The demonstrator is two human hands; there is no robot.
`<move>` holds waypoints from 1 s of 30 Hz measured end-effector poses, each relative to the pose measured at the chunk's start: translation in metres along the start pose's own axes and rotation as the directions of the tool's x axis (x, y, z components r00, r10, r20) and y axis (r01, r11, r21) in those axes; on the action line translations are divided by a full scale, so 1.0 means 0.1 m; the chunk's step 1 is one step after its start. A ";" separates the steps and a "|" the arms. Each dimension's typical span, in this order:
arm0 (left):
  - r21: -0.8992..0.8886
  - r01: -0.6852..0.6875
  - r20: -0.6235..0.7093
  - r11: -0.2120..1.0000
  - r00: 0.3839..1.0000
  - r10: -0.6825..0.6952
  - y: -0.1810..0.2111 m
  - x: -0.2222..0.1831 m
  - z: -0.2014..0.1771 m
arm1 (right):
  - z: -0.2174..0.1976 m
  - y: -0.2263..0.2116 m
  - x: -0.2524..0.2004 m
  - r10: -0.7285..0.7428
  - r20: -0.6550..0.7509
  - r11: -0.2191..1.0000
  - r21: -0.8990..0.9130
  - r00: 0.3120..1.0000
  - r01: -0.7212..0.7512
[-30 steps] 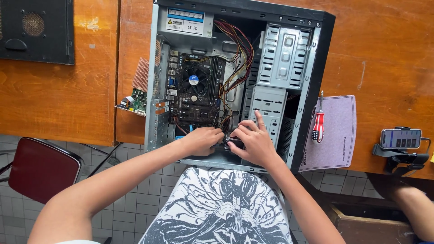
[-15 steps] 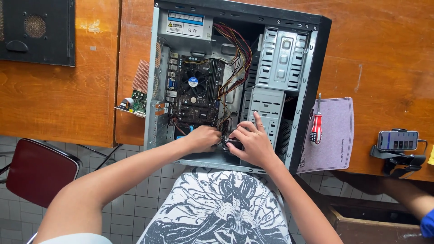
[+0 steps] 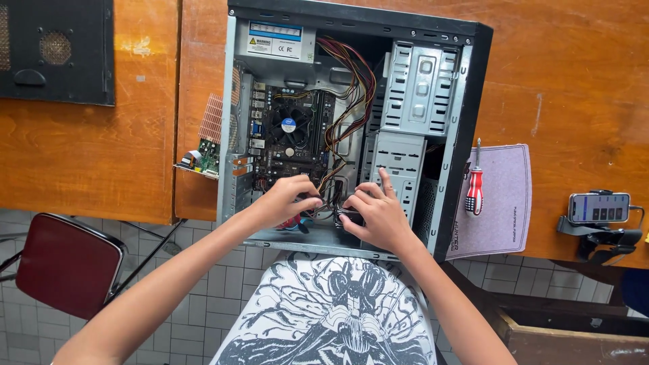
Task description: Installing an expansion card and using a screwdriver to secure internal components within a desktop computer case.
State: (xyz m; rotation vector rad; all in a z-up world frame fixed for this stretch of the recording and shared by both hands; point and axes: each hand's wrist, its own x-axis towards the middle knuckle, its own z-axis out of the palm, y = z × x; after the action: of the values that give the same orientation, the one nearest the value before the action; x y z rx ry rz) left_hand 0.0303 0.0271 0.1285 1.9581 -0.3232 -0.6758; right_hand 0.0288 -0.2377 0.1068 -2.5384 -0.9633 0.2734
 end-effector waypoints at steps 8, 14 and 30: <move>-0.558 -0.034 -0.361 0.829 0.909 -0.206 0.43 0.00 -0.31 | -0.08 -0.24 0.16 0.121 -0.228 0.988 0.122 0.966 -0.095; -0.601 -0.154 -0.295 0.784 0.955 -0.039 0.97 0.00 -0.38 | -0.45 -0.33 0.64 0.092 -0.370 0.995 0.060 0.924 -0.075; -0.182 0.138 -0.481 0.974 0.851 -0.210 0.85 -0.07 -0.42 | -1.92 0.68 1.03 0.384 -0.359 0.654 0.756 0.851 0.024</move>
State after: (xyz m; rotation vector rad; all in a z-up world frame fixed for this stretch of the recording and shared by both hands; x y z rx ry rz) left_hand 0.0547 0.0216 0.2207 1.9577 0.2214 -0.2717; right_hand 0.2065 -0.2738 0.2448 -1.7752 -0.2674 0.0358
